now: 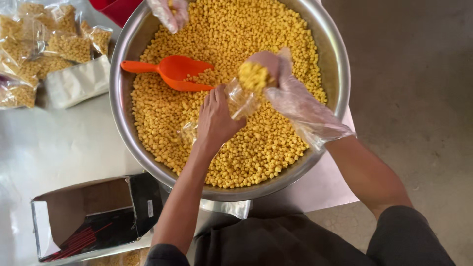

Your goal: The person scoops yellow corn puffs from a large metal bowl into clear plastic bags using a small scoop, then places the filled bags onto a digital scale to check weight. The person repeats this process multiple times, filling several bags and placing them in a white bin.

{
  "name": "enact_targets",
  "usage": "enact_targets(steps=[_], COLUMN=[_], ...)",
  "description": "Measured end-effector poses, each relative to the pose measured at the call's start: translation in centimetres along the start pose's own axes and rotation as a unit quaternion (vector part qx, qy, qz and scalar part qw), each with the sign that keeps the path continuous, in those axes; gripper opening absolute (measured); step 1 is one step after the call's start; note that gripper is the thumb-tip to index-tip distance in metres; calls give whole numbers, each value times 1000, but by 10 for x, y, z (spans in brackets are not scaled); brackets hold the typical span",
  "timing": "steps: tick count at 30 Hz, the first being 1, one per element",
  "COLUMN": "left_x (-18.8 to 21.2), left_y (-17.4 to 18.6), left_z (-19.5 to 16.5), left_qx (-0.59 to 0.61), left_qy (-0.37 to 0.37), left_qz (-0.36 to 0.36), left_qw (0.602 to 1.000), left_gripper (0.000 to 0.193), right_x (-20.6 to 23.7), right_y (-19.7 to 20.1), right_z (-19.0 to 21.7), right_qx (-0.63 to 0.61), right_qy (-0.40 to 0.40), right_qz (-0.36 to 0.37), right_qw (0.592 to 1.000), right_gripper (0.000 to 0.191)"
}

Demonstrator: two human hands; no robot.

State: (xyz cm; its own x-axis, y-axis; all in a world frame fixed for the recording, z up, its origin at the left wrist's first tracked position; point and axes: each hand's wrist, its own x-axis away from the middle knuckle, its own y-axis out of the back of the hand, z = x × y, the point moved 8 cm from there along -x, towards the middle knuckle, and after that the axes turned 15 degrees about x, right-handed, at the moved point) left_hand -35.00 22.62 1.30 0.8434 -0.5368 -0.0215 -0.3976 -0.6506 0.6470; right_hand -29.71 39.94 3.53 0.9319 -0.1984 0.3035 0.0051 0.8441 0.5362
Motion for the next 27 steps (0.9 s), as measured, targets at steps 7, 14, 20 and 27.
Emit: enact_targets(steps=[7, 14, 20, 27], left_x=[-11, -10, -1, 24], left_y=[-9, 1, 31, 86], left_z=[6, 21, 27, 0], left_qx=[67, 186, 122, -36], left_qy=[29, 48, -40, -127], left_qz=[-31, -80, -114, -214], left_qw=[997, 978, 985, 968], left_gripper=[105, 127, 94, 100], right_x=[5, -4, -71, -65], right_y=[4, 11, 62, -51], right_z=[21, 27, -47, -99], right_qx=[109, 82, 278, 51], right_qy=[200, 335, 77, -92], right_qz=[-127, -135, -169, 4], right_qw=[965, 929, 942, 994], right_gripper=[83, 71, 67, 57])
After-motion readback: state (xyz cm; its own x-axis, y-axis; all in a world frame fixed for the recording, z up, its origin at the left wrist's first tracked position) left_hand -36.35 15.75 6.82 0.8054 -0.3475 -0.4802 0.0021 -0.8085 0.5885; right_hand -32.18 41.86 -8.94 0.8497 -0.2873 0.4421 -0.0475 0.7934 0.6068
